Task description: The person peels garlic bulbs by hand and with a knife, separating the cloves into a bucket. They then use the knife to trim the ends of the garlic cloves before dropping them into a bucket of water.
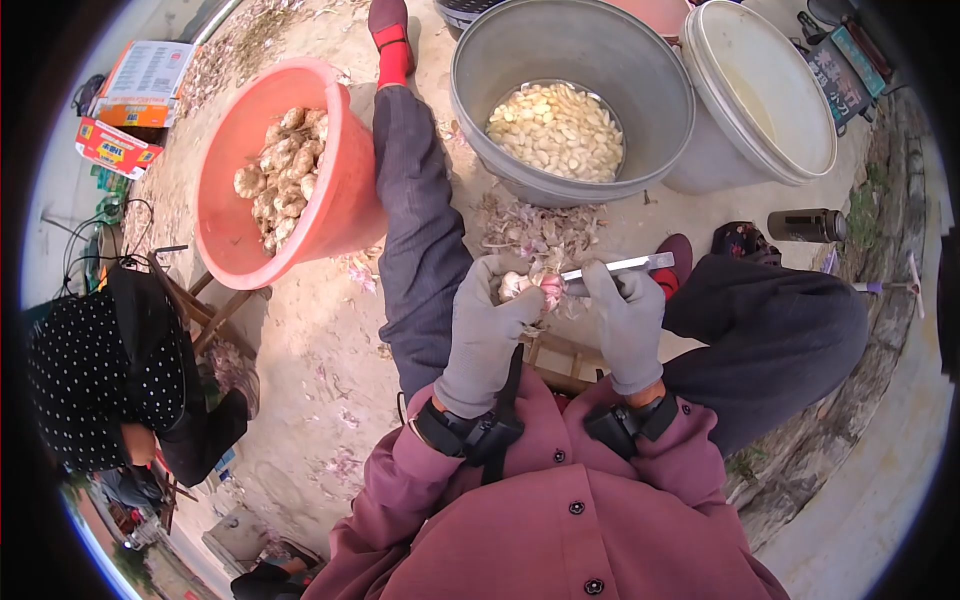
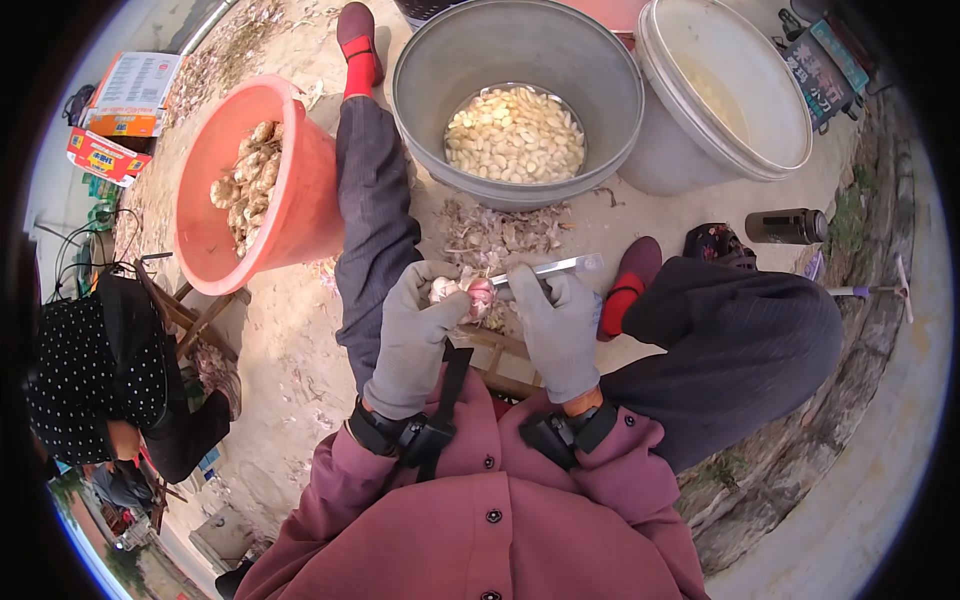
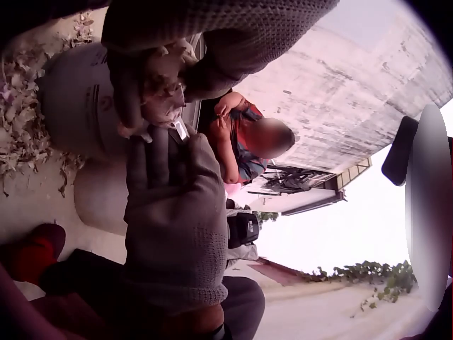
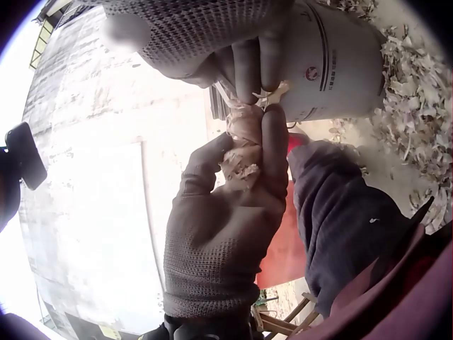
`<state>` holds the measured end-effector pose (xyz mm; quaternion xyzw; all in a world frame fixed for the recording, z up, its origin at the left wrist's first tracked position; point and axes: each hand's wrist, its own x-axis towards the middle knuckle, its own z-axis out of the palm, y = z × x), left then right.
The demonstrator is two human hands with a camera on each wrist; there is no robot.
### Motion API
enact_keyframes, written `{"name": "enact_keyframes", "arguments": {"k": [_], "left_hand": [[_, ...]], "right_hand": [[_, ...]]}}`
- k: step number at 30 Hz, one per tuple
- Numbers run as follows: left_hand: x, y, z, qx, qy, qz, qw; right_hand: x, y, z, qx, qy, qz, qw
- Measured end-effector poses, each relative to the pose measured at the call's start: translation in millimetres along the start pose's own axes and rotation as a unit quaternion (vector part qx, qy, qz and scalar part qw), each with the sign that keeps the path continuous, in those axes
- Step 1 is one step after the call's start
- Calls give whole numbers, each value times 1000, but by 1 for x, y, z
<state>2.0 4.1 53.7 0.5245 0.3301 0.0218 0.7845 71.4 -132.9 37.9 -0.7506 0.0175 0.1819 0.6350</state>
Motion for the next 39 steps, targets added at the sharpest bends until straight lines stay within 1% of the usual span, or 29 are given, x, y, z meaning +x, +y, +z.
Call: {"name": "enact_keyframes", "arguments": {"k": [1, 3, 4, 6, 7, 8, 9, 10, 11, 12, 15, 17, 18, 20, 21, 22, 23, 24, 25, 27, 28, 29, 31, 32, 33, 35, 36, 38, 39], "left_hand": [[0, -1, 0, -9, -6, -8, 1000], [2, -4, -3, -18, -11, -16, 1000], [3, -8, -5, -40, -20, -22, 999], [6, -7, -5, -61, -29, -27, 997], [8, -6, -4, -98, -36, -48, 993], [9, -5, -4, -135, -43, -71, 987], [10, -3, -4, -133, -42, -71, 988], [11, 1, -3, -108, -59, -100, 987], [12, 3, -2, -83, -75, -128, 985], [11, 4, -1, -83, -76, -127, 985], [10, 3, -4, -27, -90, -140, 986], [11, 1, -10, -39, -114, -103, 987], [11, 3, -12, -38, -114, -104, 987], [12, 9, -14, 101, -127, -50, 985], [11, 9, -14, 102, -126, -51, 986], [9, 8, -13, 56, -123, -74, 988], [7, 6, -13, 9, -121, -97, 988], [6, 6, -14, 9, -122, -97, 988], [6, 5, -16, 7, -110, -104, 988], [6, 1, -19, 5, -103, -111, 989], [6, -3, -21, -13, -80, -92, 992], [5, -7, -24, -33, -54, -72, 995], [10, -14, -32, -64, -42, -64, 995], [14, -13, -35, -93, -33, -54, 994], [15, -11, -36, -95, -34, -51, 994], [15, -10, -38, -188, -99, -74, 974], [13, -10, -36, -191, -97, -73, 974], [9, -8, -28, -86, -104, -87, 987], [6, -5, -23, -86, -105, -87, 987]], "right_hand": [[0, 1, 0, 0, 2, 1, 1000], [1, 2, -1, 93, -7, 39, 995], [0, 6, -2, 93, -6, 41, 995], [1, 12, -6, 83, -17, 39, 996], [2, 12, -7, 84, -17, 40, 996], [2, 9, -7, 36, -23, 19, 999], [1, 6, -7, -12, -27, -2, 1000], [-1, 0, -6, -11, -27, -2, 1000], [-4, -8, -3, -22, -34, -29, 999], [-5, -12, -2, -34, -41, -58, 997], [-5, -7, -9, -74, -67, -53, 994], [-5, -10, -6, -62, -75, -63, 993], [-5, -12, -5, -49, -83, -76, 992], [-4, -7, -6, -64, -85, -56, 993], [-4, -3, -7, -80, -85, -35, 993], [-1, 1, -9, -79, -86, -33, 993], [6, 5, -11, -39, -53, -22, 998], [10, 5, -12, 2, -18, -10, 1000], [9, 4, -13, 1, -16, -10, 1000], [7, -6, -15, 83, -54, 42, 994], [7, -4, -17, 59, -86, 47, 993], [9, -3, -17, 56, -87, 47, 994], [14, -2, -16, 151, -74, 41, 985], [16, 0, -20, 148, -108, 52, 982], [15, 1, -19, 147, -109, 48, 982], [13, 4, -18, 211, -124, 62, 968], [13, 8, -18, 208, -126, 63, 968], [14, 14, -19, 247, -169, 81, 951], [14, 14, -19, 247, -168, 81, 951]]}}
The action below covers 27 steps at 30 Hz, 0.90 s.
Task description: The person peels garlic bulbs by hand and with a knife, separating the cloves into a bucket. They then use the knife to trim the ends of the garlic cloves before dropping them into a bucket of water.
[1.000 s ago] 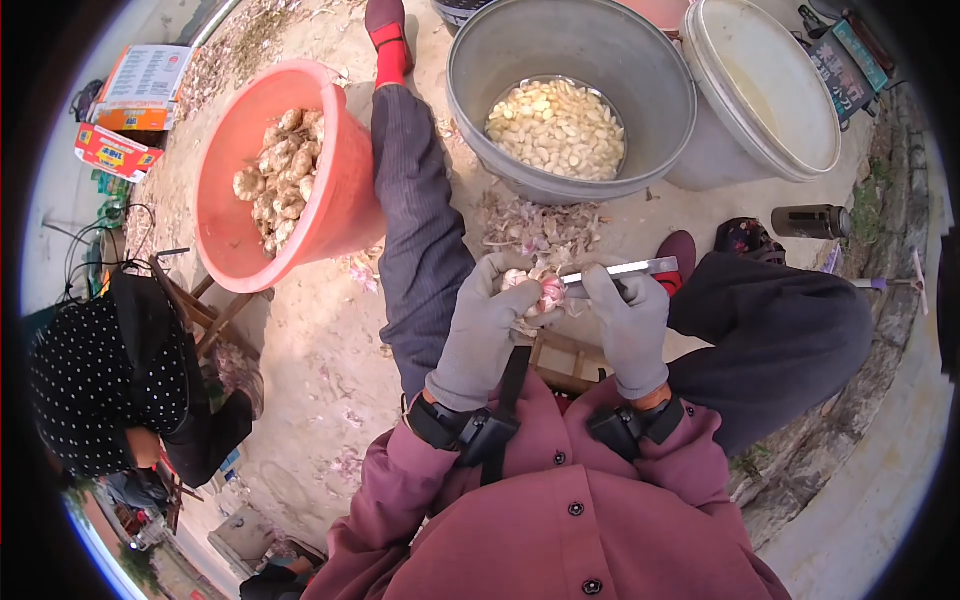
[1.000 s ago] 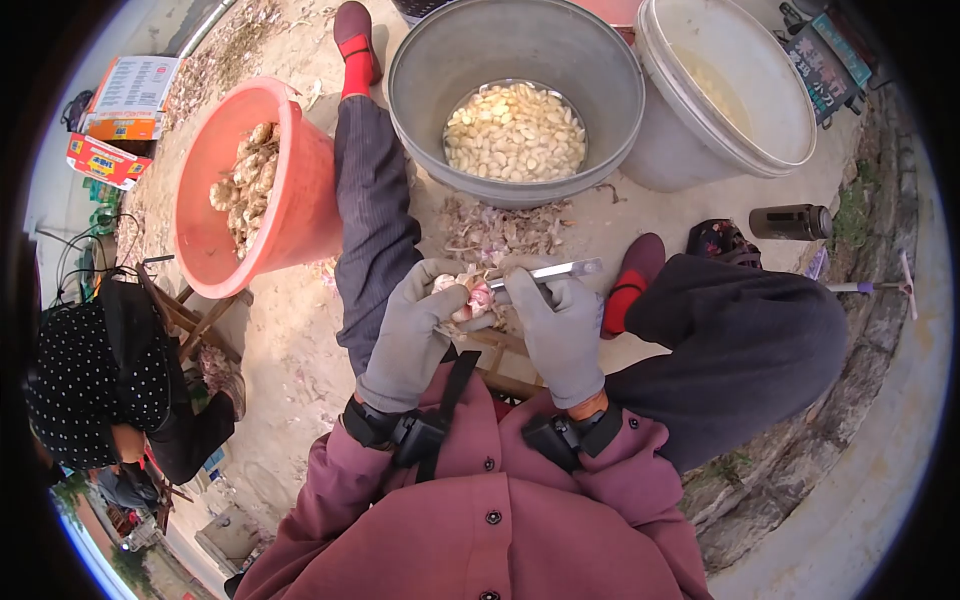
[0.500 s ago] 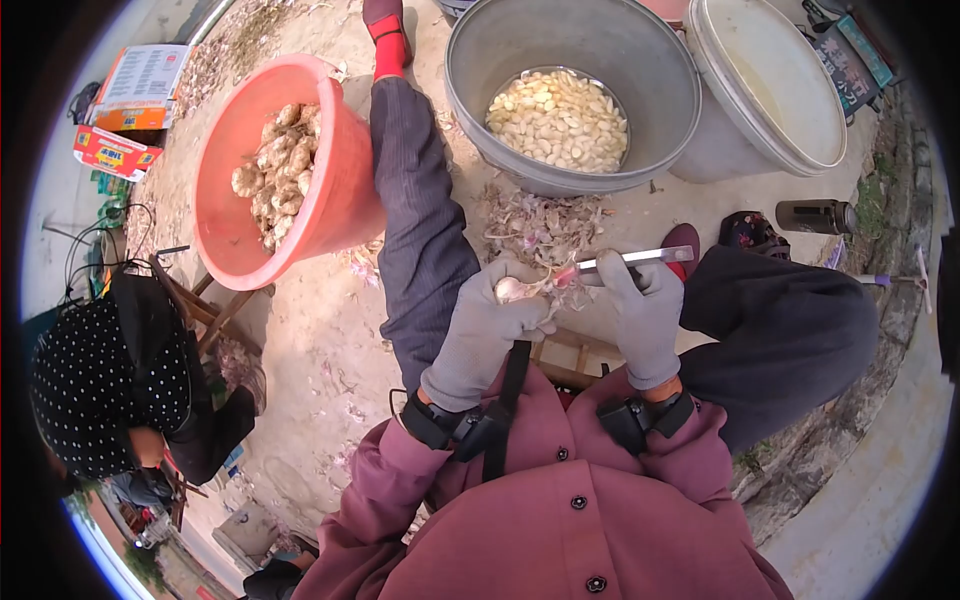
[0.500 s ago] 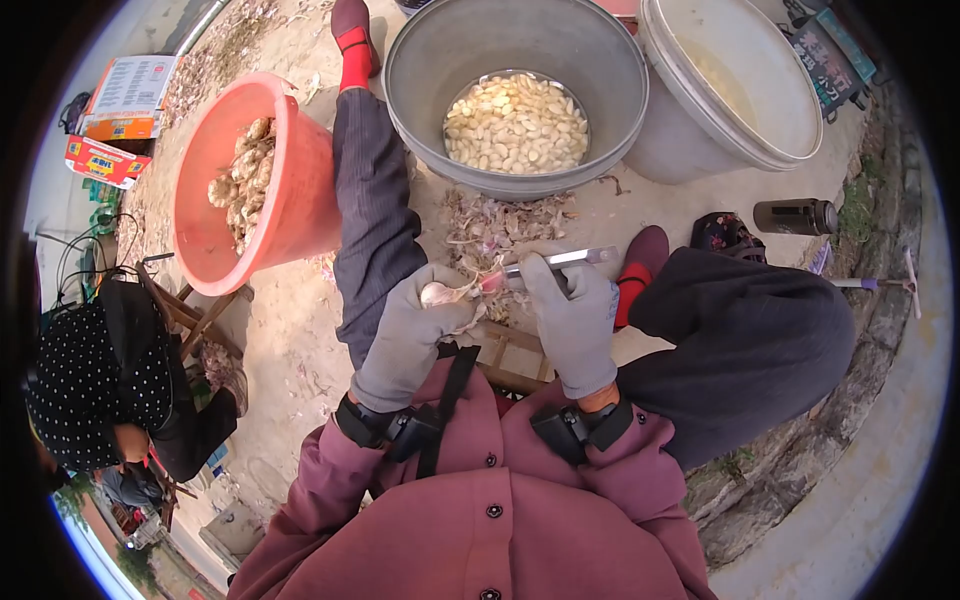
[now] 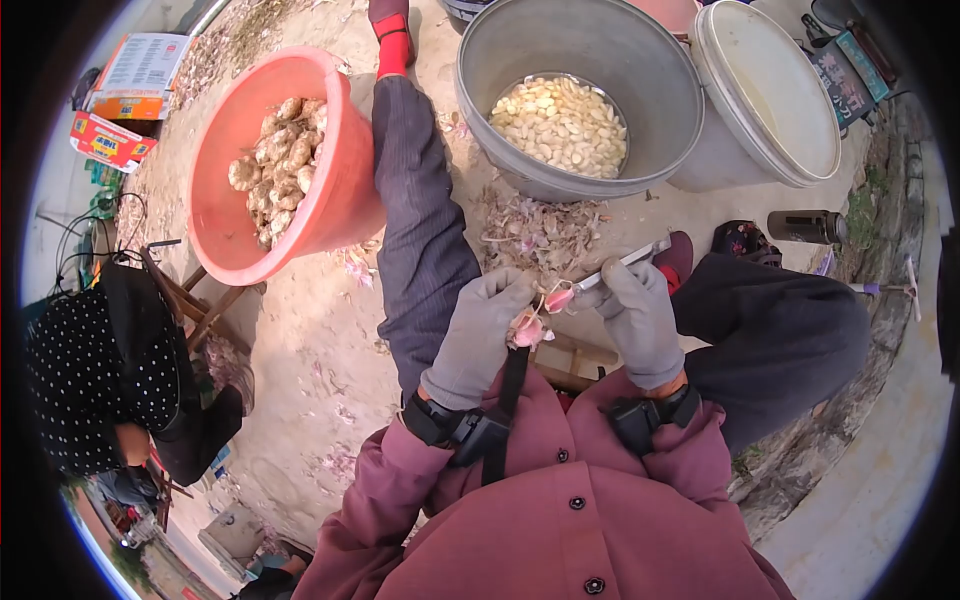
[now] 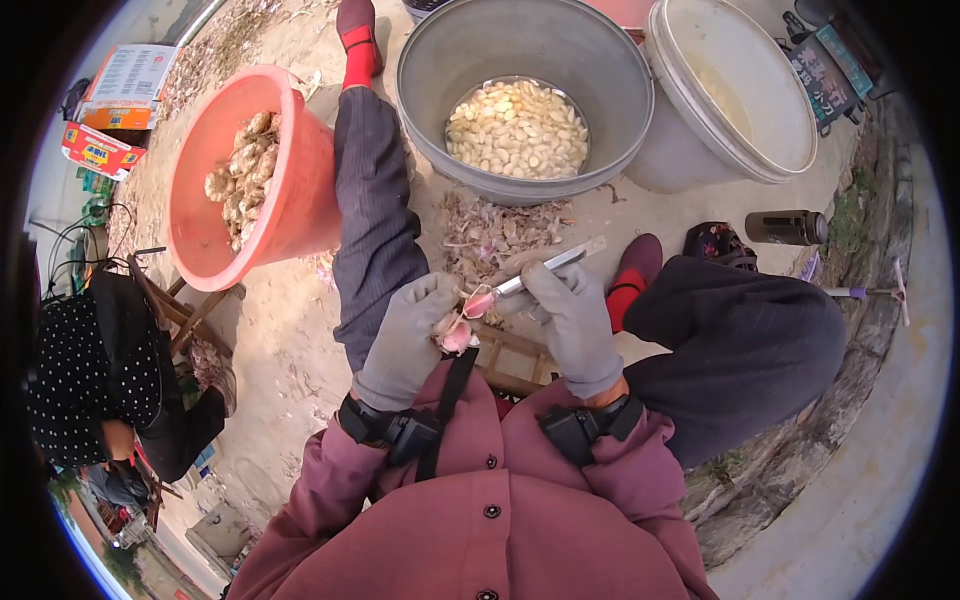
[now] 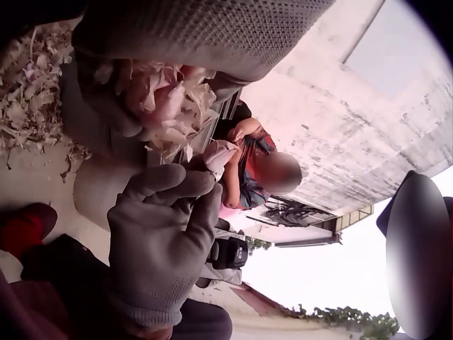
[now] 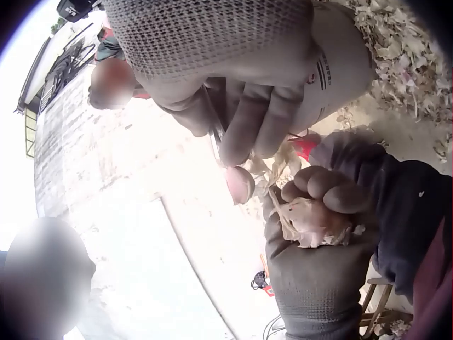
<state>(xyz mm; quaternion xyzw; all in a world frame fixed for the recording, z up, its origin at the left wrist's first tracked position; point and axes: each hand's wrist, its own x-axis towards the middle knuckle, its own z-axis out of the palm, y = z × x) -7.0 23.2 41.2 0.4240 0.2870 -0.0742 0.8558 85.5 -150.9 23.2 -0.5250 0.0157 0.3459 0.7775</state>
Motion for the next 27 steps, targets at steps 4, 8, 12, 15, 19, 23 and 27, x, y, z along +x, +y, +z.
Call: {"name": "enact_keyframes", "arguments": {"k": [4, 8, 12, 15, 19, 23, 27], "left_hand": [[-4, 6, 13, 5, -53, -50, 997], [-7, 14, 10, 40, -38, -73, 996], [-8, 10, 7, 18, -43, -76, 996], [-7, 2, 14, -15, 1, -34, 999], [-2, 1, 12, -28, 29, -16, 999], [-2, 2, 10, -70, 22, -7, 997], [-3, 0, 16, -43, 42, 18, 998]], "right_hand": [[-1, -4, 6, -91, 11, 8, 996], [1, -4, 12, -117, 19, -11, 993], [-1, -2, 13, -173, 16, -23, 984], [-2, 1, 7, -270, 8, -61, 961], [-6, -11, 19, -251, 35, -59, 965], [-18, -20, 29, -226, 55, -64, 970], [-14, -13, 33, -235, 16, -106, 966]]}}
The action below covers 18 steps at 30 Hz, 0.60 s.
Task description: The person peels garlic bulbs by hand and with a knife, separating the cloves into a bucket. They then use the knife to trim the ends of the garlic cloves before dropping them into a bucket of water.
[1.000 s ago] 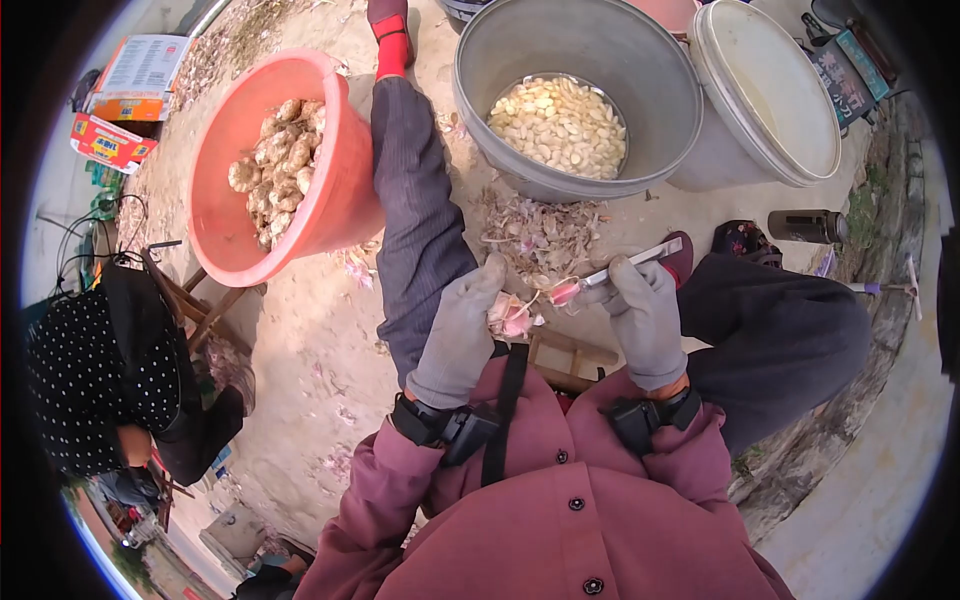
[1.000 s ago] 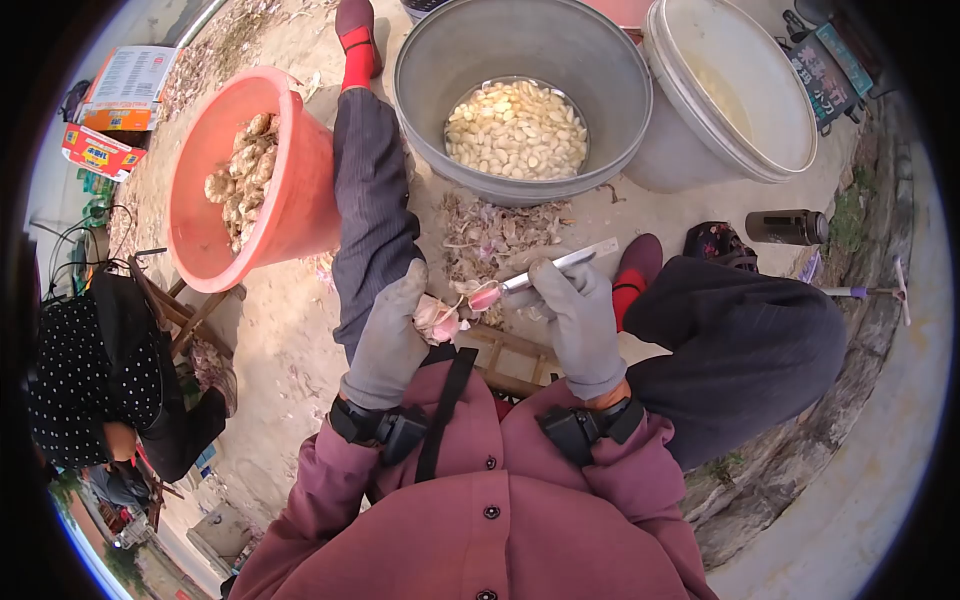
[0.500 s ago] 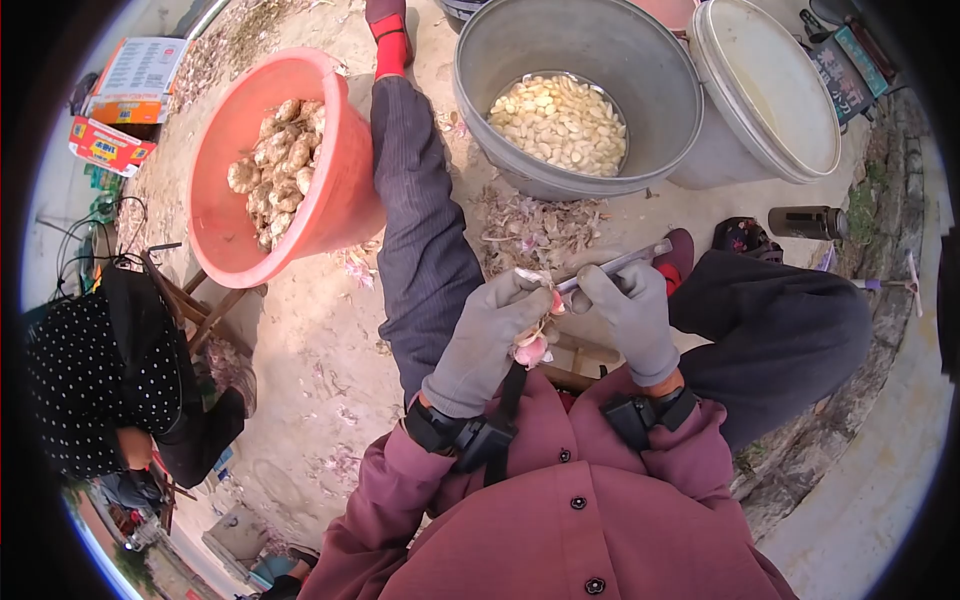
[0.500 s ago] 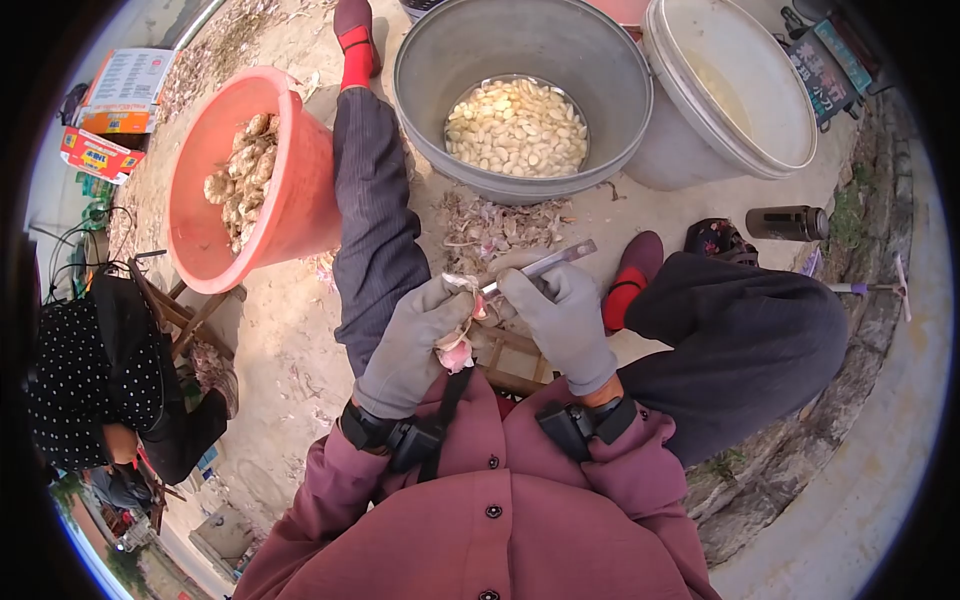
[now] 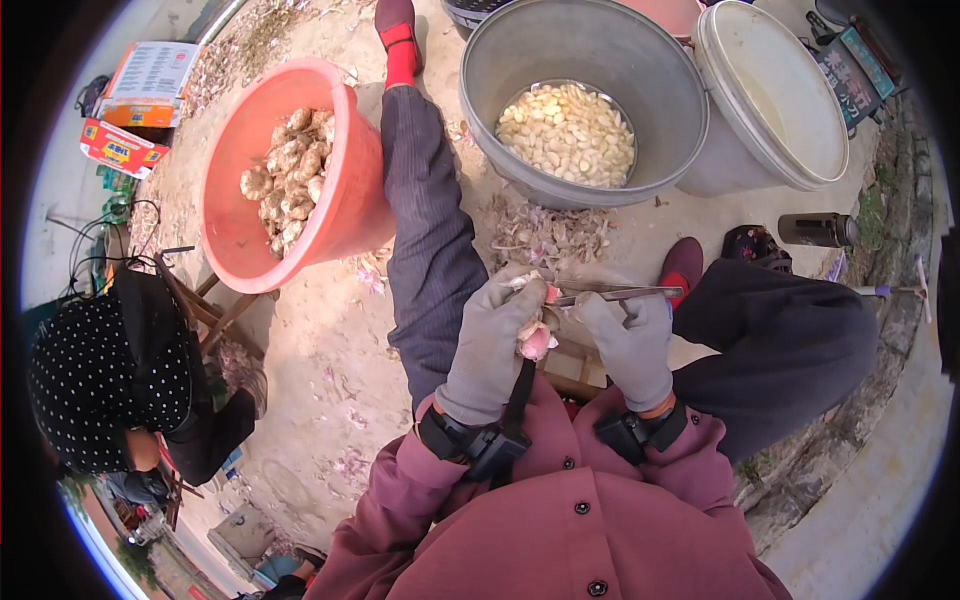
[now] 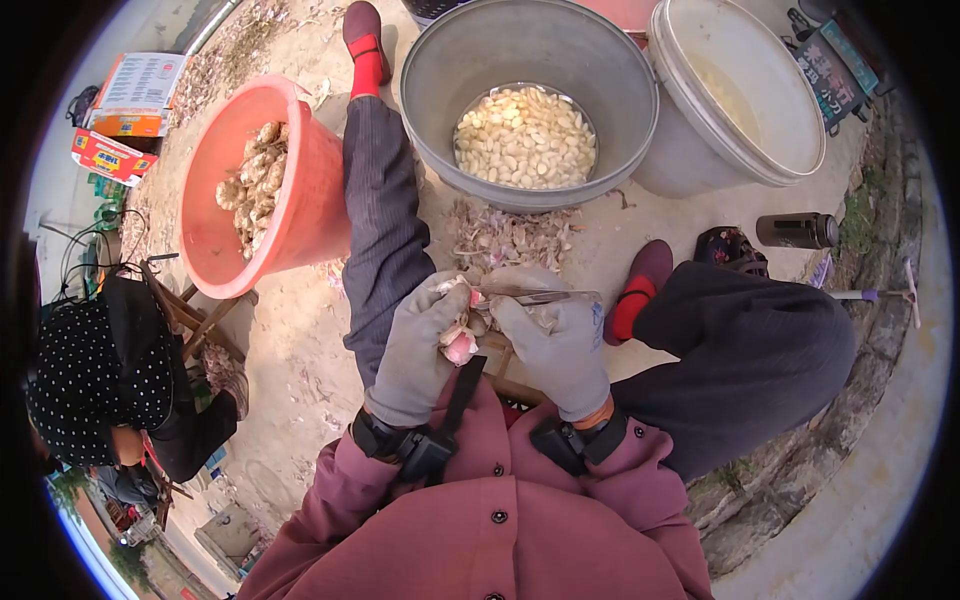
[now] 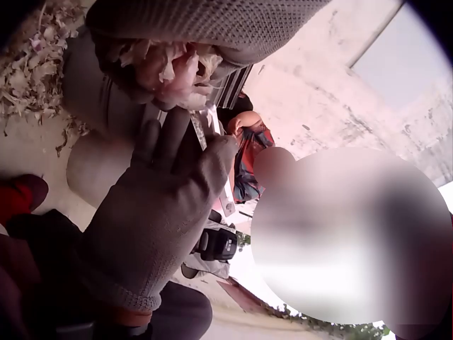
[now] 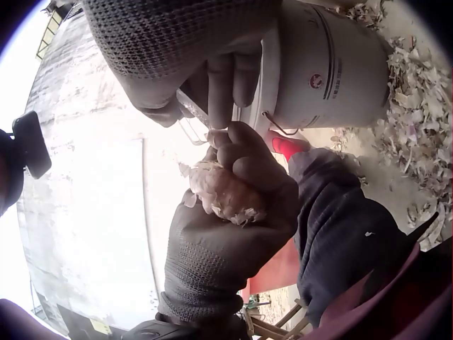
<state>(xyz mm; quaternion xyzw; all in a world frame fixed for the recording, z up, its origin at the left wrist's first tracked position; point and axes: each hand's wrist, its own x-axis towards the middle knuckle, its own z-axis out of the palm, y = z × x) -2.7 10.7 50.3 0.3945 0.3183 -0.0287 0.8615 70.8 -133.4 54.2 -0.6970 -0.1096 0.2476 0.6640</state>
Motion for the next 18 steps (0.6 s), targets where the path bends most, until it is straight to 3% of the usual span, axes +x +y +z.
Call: {"name": "enact_keyframes", "arguments": {"k": [5, 9, 11, 18], "left_hand": [[-1, 0, 1, -1, 5, 1, 1000], [-1, 1, 2, -14, 1, -1, 1000], [-1, 0, 3, -18, -5, 0, 1000], [-1, 0, 1, -31, -14, -4, 999]], "right_hand": [[1, -7, -3, -58, 11, 0, 998], [0, -2, -3, -37, 2, -23, 999], [-1, -1, 0, 27, 28, 11, 999], [-1, 0, -3, -5, 38, 3, 999]]}}
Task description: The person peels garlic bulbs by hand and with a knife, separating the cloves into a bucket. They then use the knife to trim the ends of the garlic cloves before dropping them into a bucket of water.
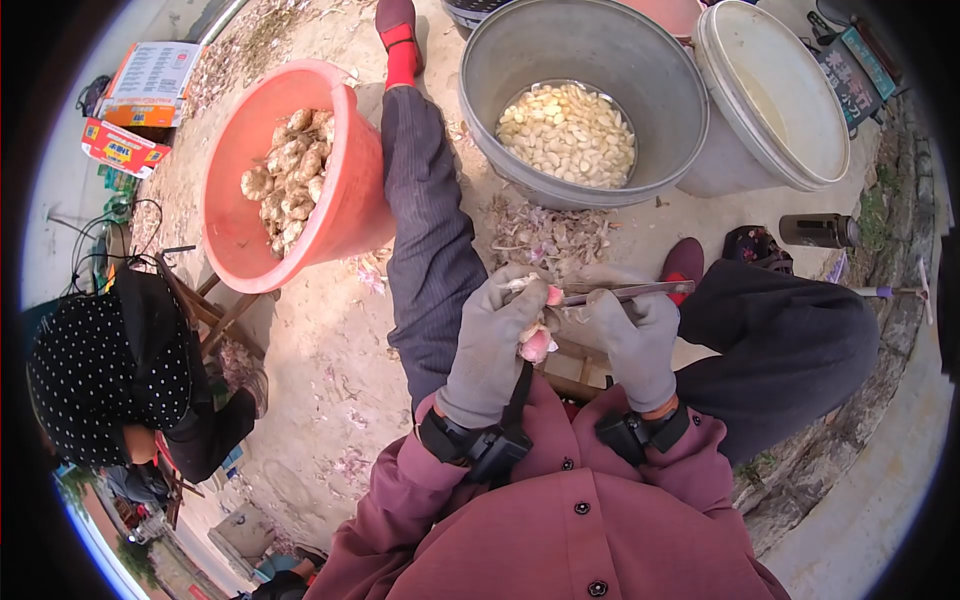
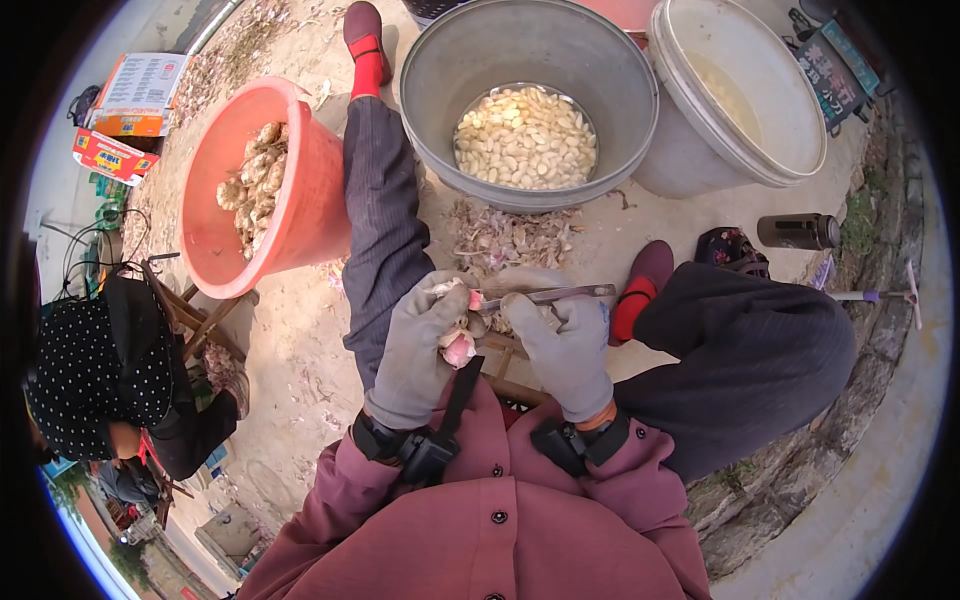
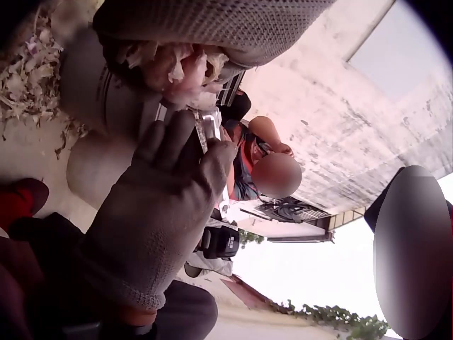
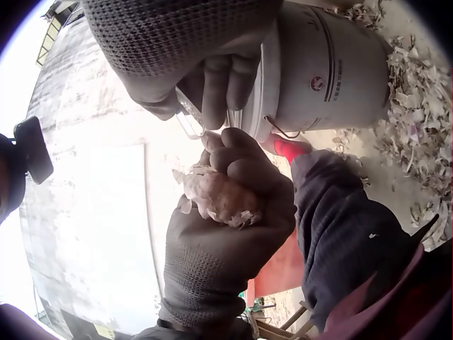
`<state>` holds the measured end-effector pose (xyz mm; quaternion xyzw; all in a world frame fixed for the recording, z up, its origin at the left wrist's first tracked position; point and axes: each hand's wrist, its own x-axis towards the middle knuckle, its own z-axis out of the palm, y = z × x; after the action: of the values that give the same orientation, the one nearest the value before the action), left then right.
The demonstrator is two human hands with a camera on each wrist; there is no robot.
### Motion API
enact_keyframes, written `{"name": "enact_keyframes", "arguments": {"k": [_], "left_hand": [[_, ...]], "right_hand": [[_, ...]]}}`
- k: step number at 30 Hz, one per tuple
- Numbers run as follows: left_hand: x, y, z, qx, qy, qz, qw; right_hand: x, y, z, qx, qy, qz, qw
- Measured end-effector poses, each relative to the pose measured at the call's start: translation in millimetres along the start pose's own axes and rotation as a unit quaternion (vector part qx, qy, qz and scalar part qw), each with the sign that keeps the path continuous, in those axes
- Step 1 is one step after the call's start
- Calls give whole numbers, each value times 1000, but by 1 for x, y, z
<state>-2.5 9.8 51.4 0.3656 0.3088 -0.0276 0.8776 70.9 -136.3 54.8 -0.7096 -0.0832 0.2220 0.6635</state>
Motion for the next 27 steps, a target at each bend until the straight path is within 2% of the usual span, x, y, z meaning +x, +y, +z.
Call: {"name": "enact_keyframes", "arguments": {"k": [3, 6, 8, 15, 18, 21, 23, 27], "left_hand": [[-1, 0, 2, 18, 8, 2, 1000], [0, 0, 1, 31, 9, 4, 999], [0, -1, 0, 31, 6, 8, 999], [1, -2, -1, 7, 10, 16, 1000], [2, -1, 3, 18, 22, 34, 999], [2, -2, 3, 19, 23, 35, 999], [3, -2, 3, 21, 28, 36, 999], [4, -2, 1, 32, 29, 26, 999]], "right_hand": [[0, -2, 0, 16, -8, -2, 1000], [0, -7, 1, -4, -9, 34, 999], [1, -3, 2, 48, -6, -3, 999], [1, -2, 2, 15, -10, 4, 1000], [-1, -2, 1, 3, -17, 49, 999], [-1, 2, 4, -33, -13, 5, 999], [2, -7, 5, -53, -48, -42, 997], [3, -2, 7, -37, -43, -44, 997]]}}
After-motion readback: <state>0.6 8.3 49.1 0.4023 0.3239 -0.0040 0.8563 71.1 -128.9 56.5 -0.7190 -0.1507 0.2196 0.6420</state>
